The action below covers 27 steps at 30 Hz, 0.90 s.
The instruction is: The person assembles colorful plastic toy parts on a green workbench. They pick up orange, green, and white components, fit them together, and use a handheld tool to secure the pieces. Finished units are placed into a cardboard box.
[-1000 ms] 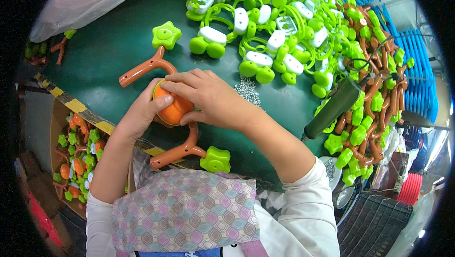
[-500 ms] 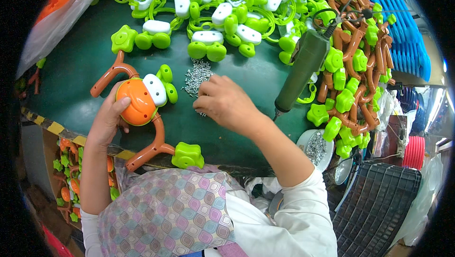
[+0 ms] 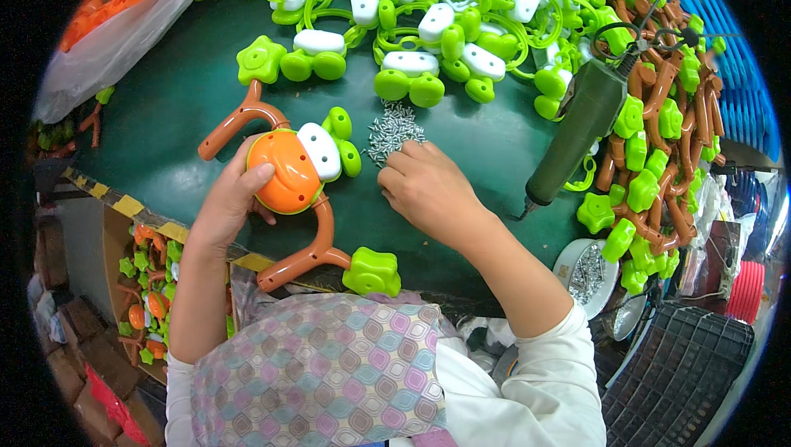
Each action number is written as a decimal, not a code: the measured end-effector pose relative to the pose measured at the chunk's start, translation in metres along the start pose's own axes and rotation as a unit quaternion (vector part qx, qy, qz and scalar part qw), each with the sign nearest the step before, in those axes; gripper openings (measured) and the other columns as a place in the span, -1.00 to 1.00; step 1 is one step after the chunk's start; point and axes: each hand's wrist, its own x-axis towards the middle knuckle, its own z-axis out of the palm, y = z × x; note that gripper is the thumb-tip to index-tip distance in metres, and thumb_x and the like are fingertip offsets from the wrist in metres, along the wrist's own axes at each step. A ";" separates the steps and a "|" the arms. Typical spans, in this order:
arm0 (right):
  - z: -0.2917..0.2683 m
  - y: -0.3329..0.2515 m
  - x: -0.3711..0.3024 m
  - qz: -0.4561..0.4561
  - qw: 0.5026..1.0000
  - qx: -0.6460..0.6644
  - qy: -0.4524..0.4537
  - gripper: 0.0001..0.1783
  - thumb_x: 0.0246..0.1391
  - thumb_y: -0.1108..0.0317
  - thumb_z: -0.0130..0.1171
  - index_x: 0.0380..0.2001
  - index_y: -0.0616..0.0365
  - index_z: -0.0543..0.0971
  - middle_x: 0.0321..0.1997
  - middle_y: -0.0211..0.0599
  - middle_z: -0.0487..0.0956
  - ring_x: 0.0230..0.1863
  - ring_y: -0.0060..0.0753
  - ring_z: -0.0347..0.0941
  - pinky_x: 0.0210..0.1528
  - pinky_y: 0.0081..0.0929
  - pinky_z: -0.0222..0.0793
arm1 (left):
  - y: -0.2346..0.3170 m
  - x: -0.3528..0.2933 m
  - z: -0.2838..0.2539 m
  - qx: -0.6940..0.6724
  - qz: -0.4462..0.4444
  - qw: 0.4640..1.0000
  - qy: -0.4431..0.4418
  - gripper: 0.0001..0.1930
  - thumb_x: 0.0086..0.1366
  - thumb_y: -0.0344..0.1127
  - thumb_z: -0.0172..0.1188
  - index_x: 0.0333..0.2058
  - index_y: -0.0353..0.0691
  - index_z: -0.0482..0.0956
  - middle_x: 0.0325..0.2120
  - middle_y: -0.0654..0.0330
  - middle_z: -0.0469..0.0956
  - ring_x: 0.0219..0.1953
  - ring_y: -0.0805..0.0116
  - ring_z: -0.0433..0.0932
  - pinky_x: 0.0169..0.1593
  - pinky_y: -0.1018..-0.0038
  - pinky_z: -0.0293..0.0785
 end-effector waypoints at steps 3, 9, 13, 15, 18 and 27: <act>-0.001 -0.006 0.002 -0.001 0.998 0.029 0.048 -0.83 -0.05 0.39 0.33 -0.38 0.10 0.54 -0.36 -0.35 0.46 -0.22 -0.26 0.41 -0.15 -0.30 0.37 | -0.002 0.001 -0.002 -0.004 0.001 1.000 -0.008 -0.30 0.26 0.15 0.20 0.20 -0.21 0.31 -0.07 0.18 0.52 -0.11 0.43 0.57 -0.46 0.59 0.55; 0.009 -0.063 0.022 0.167 0.836 0.521 0.054 -0.89 0.21 0.43 0.23 -0.23 0.21 0.55 -0.36 -0.39 0.63 -0.36 -0.60 0.56 -0.28 -0.60 0.45 | -0.003 0.001 -0.003 -0.013 0.009 1.000 -0.012 -0.28 0.26 0.14 0.21 0.22 -0.22 0.29 -0.07 0.19 0.52 -0.12 0.43 0.56 -0.46 0.59 0.55; 0.016 -0.079 0.042 0.258 0.758 0.597 0.051 -0.87 0.23 0.42 0.20 -0.25 0.26 0.52 -0.46 -0.40 0.57 -0.47 -0.68 0.48 -0.40 -0.60 0.41 | -0.004 0.000 -0.004 -0.019 0.004 1.000 -0.011 -0.28 0.26 0.14 0.21 0.22 -0.23 0.29 -0.06 0.19 0.51 -0.13 0.43 0.56 -0.45 0.59 0.55; 0.016 -0.080 0.043 0.252 0.782 0.567 0.059 -0.87 0.23 0.42 0.20 -0.27 0.27 0.51 -0.52 -0.40 0.54 -0.50 -0.68 0.44 -0.44 -0.58 0.38 | -0.007 0.001 -0.006 -0.028 0.005 0.999 -0.016 -0.29 0.26 0.14 0.21 0.22 -0.22 0.29 -0.06 0.19 0.51 -0.12 0.43 0.56 -0.45 0.59 0.55; 0.021 -0.078 0.039 0.232 0.820 0.520 0.057 -0.86 0.22 0.42 0.22 -0.27 0.28 0.52 -0.57 -0.40 0.52 -0.55 -0.67 0.40 -0.48 -0.56 0.34 | -0.007 0.001 -0.006 -0.031 0.005 0.999 -0.021 -0.30 0.27 0.13 0.21 0.22 -0.21 0.29 -0.06 0.19 0.50 -0.11 0.43 0.55 -0.44 0.60 0.55; 0.024 -0.075 0.038 0.243 0.801 0.544 0.057 -0.88 0.22 0.48 0.22 -0.22 0.26 0.51 -0.47 -0.46 0.56 -0.49 -0.77 0.41 -0.46 -0.71 0.28 | -0.006 0.001 -0.006 -0.030 0.002 0.999 -0.019 -0.30 0.27 0.10 0.22 0.22 -0.22 0.28 -0.04 0.18 0.49 -0.08 0.43 0.54 -0.43 0.60 0.56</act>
